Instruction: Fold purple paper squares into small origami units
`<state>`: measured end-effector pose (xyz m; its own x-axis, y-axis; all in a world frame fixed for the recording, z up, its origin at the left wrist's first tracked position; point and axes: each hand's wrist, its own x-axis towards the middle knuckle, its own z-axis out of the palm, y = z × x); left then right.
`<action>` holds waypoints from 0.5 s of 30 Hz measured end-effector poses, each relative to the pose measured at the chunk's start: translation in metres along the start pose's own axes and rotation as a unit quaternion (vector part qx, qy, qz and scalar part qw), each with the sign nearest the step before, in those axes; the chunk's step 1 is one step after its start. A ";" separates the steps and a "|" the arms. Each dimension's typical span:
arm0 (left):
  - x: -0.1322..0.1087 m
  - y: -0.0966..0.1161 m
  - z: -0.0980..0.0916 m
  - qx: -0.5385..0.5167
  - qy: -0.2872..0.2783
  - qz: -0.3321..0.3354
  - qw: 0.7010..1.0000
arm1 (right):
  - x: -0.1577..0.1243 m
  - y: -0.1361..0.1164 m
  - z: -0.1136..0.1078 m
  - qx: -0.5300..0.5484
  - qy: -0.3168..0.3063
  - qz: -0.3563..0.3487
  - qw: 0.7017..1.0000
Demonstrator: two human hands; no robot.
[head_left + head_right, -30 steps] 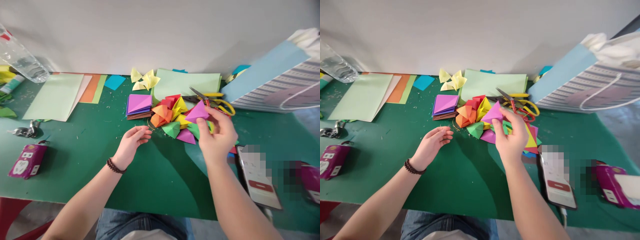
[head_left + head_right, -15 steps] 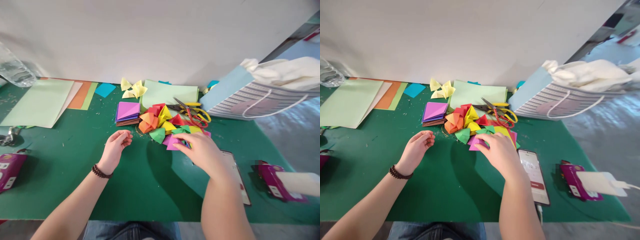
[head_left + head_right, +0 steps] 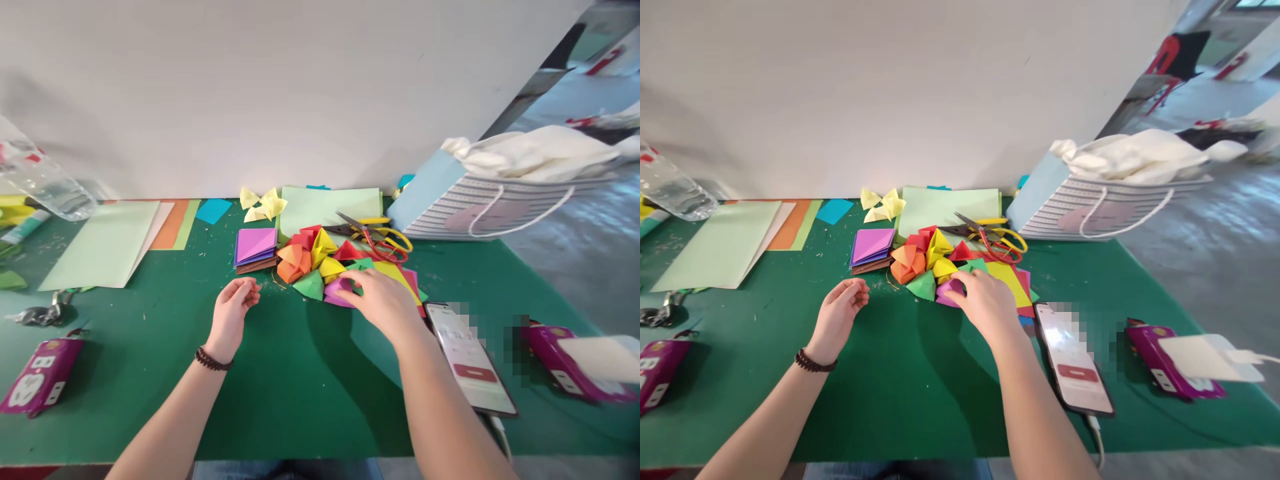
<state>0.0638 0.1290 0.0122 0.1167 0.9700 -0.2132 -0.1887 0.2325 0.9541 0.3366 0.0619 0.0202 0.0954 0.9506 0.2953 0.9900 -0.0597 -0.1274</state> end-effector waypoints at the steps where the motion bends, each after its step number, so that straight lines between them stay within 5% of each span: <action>1: 0.001 0.000 -0.001 0.019 0.004 0.014 1.000 | 0.001 -0.002 -0.004 0.010 0.020 0.000 1.000; 5: 0.004 -0.001 -0.007 0.107 0.034 0.083 0.990 | 0.004 -0.032 -0.023 0.075 0.174 0.004 0.982; 7: 0.007 0.000 -0.013 0.171 0.063 0.132 0.974 | -0.002 -0.059 -0.023 0.092 0.228 -0.079 0.966; 11: 0.020 0.007 -0.024 0.314 0.096 0.212 0.921 | -0.023 -0.104 0.006 0.141 0.218 -0.339 0.904; 15: 0.048 0.018 -0.017 0.442 0.062 0.266 0.854 | -0.030 -0.109 0.032 0.196 0.197 -0.334 0.901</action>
<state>0.0496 0.1811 0.0160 0.1299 0.9346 0.3312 0.6337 -0.3351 0.6972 0.2220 0.0490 -0.0048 -0.4024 0.5474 0.7338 0.7349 0.6711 -0.0976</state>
